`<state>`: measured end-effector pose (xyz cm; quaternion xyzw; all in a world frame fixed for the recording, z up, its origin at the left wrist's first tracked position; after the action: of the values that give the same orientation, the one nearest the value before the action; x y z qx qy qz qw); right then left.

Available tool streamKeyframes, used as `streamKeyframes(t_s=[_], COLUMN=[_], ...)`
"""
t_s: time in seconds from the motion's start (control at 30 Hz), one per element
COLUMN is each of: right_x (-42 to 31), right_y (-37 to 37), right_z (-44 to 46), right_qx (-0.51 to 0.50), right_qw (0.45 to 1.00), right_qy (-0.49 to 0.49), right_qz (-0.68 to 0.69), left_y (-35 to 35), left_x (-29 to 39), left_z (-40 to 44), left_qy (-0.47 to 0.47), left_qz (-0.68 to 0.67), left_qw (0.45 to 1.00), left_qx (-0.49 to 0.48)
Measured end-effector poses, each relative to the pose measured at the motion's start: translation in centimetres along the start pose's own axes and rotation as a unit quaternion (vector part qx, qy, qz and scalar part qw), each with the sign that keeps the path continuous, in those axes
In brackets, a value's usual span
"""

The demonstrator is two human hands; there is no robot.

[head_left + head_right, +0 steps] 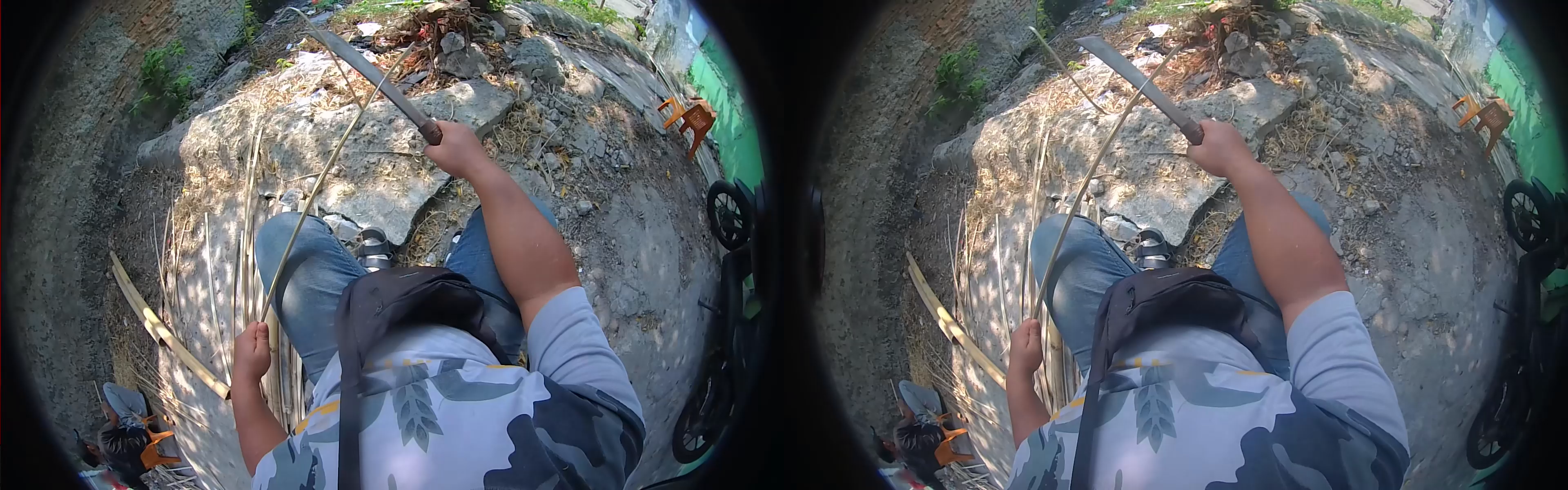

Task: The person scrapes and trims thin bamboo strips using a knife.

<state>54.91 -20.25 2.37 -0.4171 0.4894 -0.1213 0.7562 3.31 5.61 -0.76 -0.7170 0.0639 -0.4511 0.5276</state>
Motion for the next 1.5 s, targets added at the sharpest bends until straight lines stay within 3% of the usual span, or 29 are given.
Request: streamKeyframes(t_s=[0.17,0.33,0.43,0.53,0.63,0.83,0.93,1.03,1.1,1.17,1.27,1.37,1.5], right_x=[-4.6,-9.4,-9.8,-7.8,-3.4,-0.1,-1.4,-5.4,-8.2,-9.8,-10.8,-7.9,-2.5], right_y=[2.1,5.0,5.5,3.2,1.2,-0.1,0.8,2.0,3.6,5.9,6.9,6.0,3.4], right_z=[-2.3,-5.1,-5.6,-3.8,-1.1,0.2,-0.4,-2.8,-4.6,-6.0,-6.5,-4.0,-0.5], right_qx=[-0.04,-0.096,-0.091,-0.054,-0.061,0.016,-0.009,-0.101,-0.13,-0.157,-0.149,-0.112,-0.085], right_qw=[0.988,0.928,0.916,0.937,0.98,1.0,0.996,0.977,0.951,0.922,0.916,0.941,0.992], right_qy=[-0.145,-0.34,-0.374,-0.321,-0.134,-0.02,-0.075,-0.141,-0.232,-0.311,-0.347,-0.292,-0.089], right_qz=[-0.047,-0.121,-0.115,-0.129,-0.131,-0.018,-0.048,-0.125,-0.159,-0.17,-0.137,-0.126,-0.041], left_y=[0.4,-0.2,-0.1,0.4,1.0,0.7,0.5,0.2,-0.4,-1.1,-0.8,0.6,1.8], left_x=[0.6,1.2,1.2,1.1,0.2,0.5,1.5,2.0,2.8,3.3,2.9,1.2,0.0], left_z=[-0.5,-0.4,-0.4,-0.5,-0.3,-0.4,-0.5,-0.5,-0.6,-0.7,-0.8,-0.8,-0.6], left_qy=[-0.011,0.004,0.004,0.004,0.018,-0.001,0.006,0.011,0.016,0.0,-0.004,0.014,0.006], left_qz=[0.01,0.041,0.033,0.017,0.002,-0.023,-0.003,0.033,0.071,0.091,0.078,0.032,-0.009], left_qw=[1.0,0.999,0.999,1.0,1.0,1.0,1.0,0.999,0.997,0.995,0.997,0.999,1.0], left_qx=[0.001,0.005,0.005,0.004,0.01,0.01,0.018,0.027,0.035,0.028,0.025,0.037,0.02])
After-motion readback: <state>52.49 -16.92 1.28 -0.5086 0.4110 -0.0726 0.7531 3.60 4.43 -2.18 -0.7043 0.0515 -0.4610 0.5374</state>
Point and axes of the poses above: each hand's wrist, its own z-axis towards the middle knuckle, its own y-axis out of the palm, x = y × z, the point moved 8 cm from there along z, towards the middle knuckle, and after that the axes turned 8 degrees about x, right-handed, at the moved point
